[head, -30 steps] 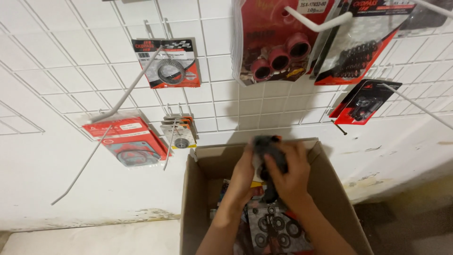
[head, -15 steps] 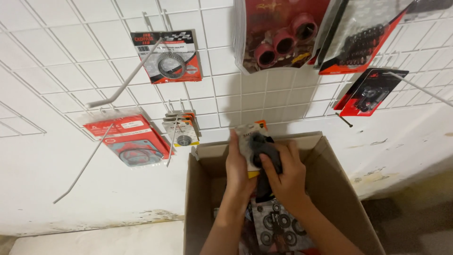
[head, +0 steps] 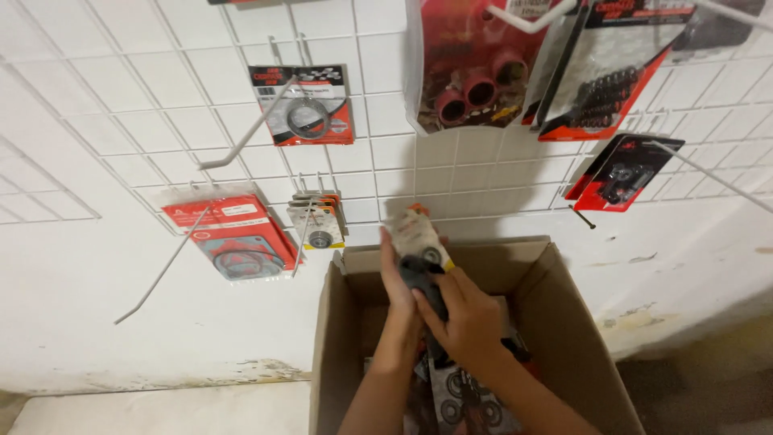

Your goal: Wiping down the packaging of automotive parts and organizing them for storage.

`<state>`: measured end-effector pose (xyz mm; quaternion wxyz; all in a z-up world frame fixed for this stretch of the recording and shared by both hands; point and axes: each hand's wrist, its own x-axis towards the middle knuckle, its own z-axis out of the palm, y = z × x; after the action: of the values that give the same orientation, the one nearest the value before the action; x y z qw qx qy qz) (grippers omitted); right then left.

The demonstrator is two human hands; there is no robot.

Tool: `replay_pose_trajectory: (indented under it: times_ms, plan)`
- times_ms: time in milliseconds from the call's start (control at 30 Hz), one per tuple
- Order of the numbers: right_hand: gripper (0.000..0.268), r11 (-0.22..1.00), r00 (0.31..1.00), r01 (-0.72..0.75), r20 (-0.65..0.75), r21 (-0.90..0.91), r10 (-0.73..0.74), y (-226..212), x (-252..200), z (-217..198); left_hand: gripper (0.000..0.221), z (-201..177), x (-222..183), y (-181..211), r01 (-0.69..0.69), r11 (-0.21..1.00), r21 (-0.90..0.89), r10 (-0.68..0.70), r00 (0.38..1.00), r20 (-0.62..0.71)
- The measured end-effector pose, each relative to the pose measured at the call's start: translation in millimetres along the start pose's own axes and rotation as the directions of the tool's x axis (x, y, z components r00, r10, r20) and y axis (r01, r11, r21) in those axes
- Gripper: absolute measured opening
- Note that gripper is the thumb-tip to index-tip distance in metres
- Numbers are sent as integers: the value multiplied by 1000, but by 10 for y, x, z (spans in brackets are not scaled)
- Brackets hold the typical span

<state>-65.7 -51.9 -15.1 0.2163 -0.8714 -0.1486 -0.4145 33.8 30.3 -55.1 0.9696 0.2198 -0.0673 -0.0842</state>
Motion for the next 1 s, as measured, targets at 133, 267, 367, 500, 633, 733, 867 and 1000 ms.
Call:
replay_pose_trajectory:
  times_ms: [133,267,367,500,633,733,867,1000]
  plan:
    - [30,990,998,-17,-60,-142,8,585,77,326,60,831,-249,49,121,986,117,-58,896,-440]
    - [31,987,983,-151,-94,60,156,632,135,253,69,1262,-370,264,194,971,136,-134,922,-363]
    - [29,987,989,-120,-71,106,128,466,1,251,65,1006,-130,299,220,970,103,-177,929,-325]
    - [32,990,987,-122,-99,67,129,649,194,340,72,347,21,-177,205,957,204,-91,884,-459]
    - [29,934,954,-261,-87,244,289,617,388,208,74,815,-187,16,308,926,218,-191,881,-433]
    - [25,967,974,-213,-47,139,221,498,129,279,97,999,-195,210,381,777,501,-85,852,-517]
    - [29,973,980,-196,-13,122,199,657,159,332,70,1306,-257,276,292,916,276,-118,852,-509]
    - [29,944,950,-247,-136,219,280,790,369,251,84,779,-192,-129,400,884,241,-279,866,-414]
